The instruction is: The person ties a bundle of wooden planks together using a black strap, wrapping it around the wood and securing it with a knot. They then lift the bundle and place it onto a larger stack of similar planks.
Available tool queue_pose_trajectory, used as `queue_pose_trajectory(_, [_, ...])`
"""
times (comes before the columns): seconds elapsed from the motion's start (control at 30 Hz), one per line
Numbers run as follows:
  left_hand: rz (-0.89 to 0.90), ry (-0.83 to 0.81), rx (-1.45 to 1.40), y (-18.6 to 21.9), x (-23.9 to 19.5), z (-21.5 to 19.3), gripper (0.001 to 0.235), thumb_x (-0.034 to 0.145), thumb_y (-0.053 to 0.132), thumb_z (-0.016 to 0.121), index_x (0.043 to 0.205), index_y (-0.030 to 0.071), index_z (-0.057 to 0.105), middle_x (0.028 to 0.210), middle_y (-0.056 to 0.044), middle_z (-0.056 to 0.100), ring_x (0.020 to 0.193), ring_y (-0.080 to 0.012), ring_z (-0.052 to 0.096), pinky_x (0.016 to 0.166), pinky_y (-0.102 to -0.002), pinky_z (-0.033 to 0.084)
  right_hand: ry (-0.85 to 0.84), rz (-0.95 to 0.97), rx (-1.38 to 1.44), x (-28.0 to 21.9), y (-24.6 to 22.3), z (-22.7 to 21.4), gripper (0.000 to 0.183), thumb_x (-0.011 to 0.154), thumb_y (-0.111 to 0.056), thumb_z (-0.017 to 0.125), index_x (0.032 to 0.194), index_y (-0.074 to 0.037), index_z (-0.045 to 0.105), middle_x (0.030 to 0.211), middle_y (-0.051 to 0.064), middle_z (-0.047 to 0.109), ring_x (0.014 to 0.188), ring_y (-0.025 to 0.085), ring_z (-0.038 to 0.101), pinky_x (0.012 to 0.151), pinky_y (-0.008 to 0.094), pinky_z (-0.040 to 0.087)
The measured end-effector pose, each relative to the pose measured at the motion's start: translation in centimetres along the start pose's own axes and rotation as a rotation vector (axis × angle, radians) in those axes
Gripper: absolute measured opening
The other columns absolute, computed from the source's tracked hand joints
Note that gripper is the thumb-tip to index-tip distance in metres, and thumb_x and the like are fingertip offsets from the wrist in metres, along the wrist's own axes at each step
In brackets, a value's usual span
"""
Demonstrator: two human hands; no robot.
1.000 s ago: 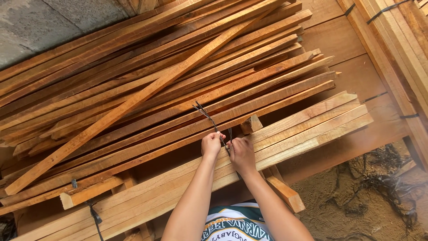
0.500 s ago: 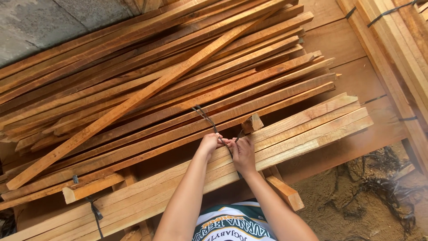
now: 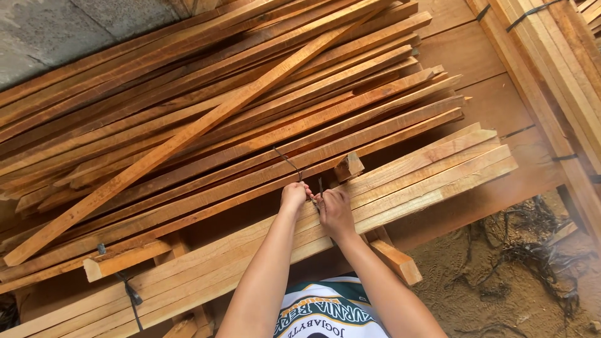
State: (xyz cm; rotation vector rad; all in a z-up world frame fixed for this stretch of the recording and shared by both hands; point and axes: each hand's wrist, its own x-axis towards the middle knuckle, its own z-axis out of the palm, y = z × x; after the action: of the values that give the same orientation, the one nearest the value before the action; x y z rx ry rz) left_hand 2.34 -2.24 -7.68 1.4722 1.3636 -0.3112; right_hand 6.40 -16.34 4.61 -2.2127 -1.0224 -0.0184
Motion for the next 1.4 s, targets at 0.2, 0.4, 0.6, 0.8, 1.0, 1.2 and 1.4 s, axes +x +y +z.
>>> queue_pose_trajectory(0.2, [-0.089, -0.037, -0.290, 2.8, -2.6, -2.1, 0.028, 0.097, 0.020, 0.054, 0.085, 0.007, 0.076, 0.063, -0.001, 0.071, 0.058, -0.0138, 0.072, 0.061, -0.025, 0.058, -0.013, 0.018, 0.030, 0.0, -0.3, -0.6, 0.027, 0.108, -0.026, 0.050, 0.083, -0.023, 0.057, 0.089, -0.010, 0.068, 0.101, 0.009, 0.065, 0.097, 0.031, 0.039])
queue_pose_trajectory(0.4, [-0.211, -0.105, -0.511, 3.1, -2.1, -2.5, 0.025, 0.099, 0.003, 0.049, 0.090, -0.014, 0.066, 0.066, -0.009, 0.060, 0.056, -0.0186, 0.068, 0.056, -0.034, 0.063, -0.077, 0.019, -0.122, 0.6, 0.3, 0.4, 0.014, 0.103, -0.029, 0.055, 0.091, -0.024, 0.062, 0.085, -0.007, 0.068, 0.101, 0.009, 0.065, 0.104, 0.034, 0.037])
queue_pose_trajectory(0.6, [-0.238, -0.118, -0.377, 3.5, -1.6, -3.1, 0.028, 0.098, 0.009, 0.048, 0.089, -0.008, 0.069, 0.068, -0.015, 0.073, 0.068, -0.0262, 0.077, 0.068, -0.034, 0.064, -0.148, -0.022, -0.293, 1.3, 0.8, 1.2, 0.022, 0.101, -0.035, 0.054, 0.084, -0.021, 0.057, 0.077, -0.001, 0.070, 0.092, 0.013, 0.070, 0.105, 0.039, 0.041])
queue_pose_trajectory(0.8, [-0.224, -0.120, -0.404, 2.7, -2.3, -3.2, 0.030, 0.097, 0.004, 0.048, 0.081, -0.010, 0.070, 0.068, -0.020, 0.071, 0.070, -0.0302, 0.076, 0.070, -0.037, 0.065, -0.123, 0.025, -0.230, 0.9, 0.9, 0.8, 0.026, 0.104, -0.034, 0.050, 0.081, -0.022, 0.056, 0.065, -0.002, 0.065, 0.080, 0.016, 0.068, 0.092, 0.034, 0.047])
queue_pose_trajectory(1.0, [-0.318, -0.137, -0.519, 0.5, 0.9, -0.7, 0.027, 0.099, 0.008, 0.048, 0.094, -0.011, 0.067, 0.064, -0.018, 0.065, 0.059, -0.0298, 0.074, 0.063, -0.041, 0.065, -0.099, 0.079, -0.032, 1.6, -1.3, -2.3, 0.032, 0.107, -0.035, 0.049, 0.079, -0.023, 0.056, 0.067, -0.005, 0.064, 0.080, 0.014, 0.068, 0.091, 0.031, 0.046])
queue_pose_trajectory(1.2, [-0.276, -0.104, -0.472, -0.6, 4.5, 2.7, 0.026, 0.096, 0.015, 0.051, 0.085, 0.000, 0.069, 0.056, -0.005, 0.059, 0.047, -0.0186, 0.067, 0.054, -0.035, 0.062, -0.062, 0.228, 0.313, -1.2, -2.9, -1.1, 0.036, 0.110, -0.025, 0.048, 0.076, -0.017, 0.057, 0.079, -0.002, 0.067, 0.094, 0.020, 0.069, 0.112, 0.042, 0.035])
queue_pose_trajectory(1.4, [-0.225, 0.013, -0.523, 0.3, 2.2, 2.9, 0.025, 0.077, -0.007, 0.062, 0.099, -0.019, 0.067, 0.074, -0.019, 0.064, 0.052, -0.0216, 0.066, 0.045, -0.032, 0.063, -0.061, 0.052, 0.287, -2.6, -4.0, -4.8, 0.029, 0.105, -0.026, 0.057, 0.079, -0.014, 0.062, 0.088, 0.001, 0.070, 0.103, 0.021, 0.070, 0.109, 0.041, 0.042])
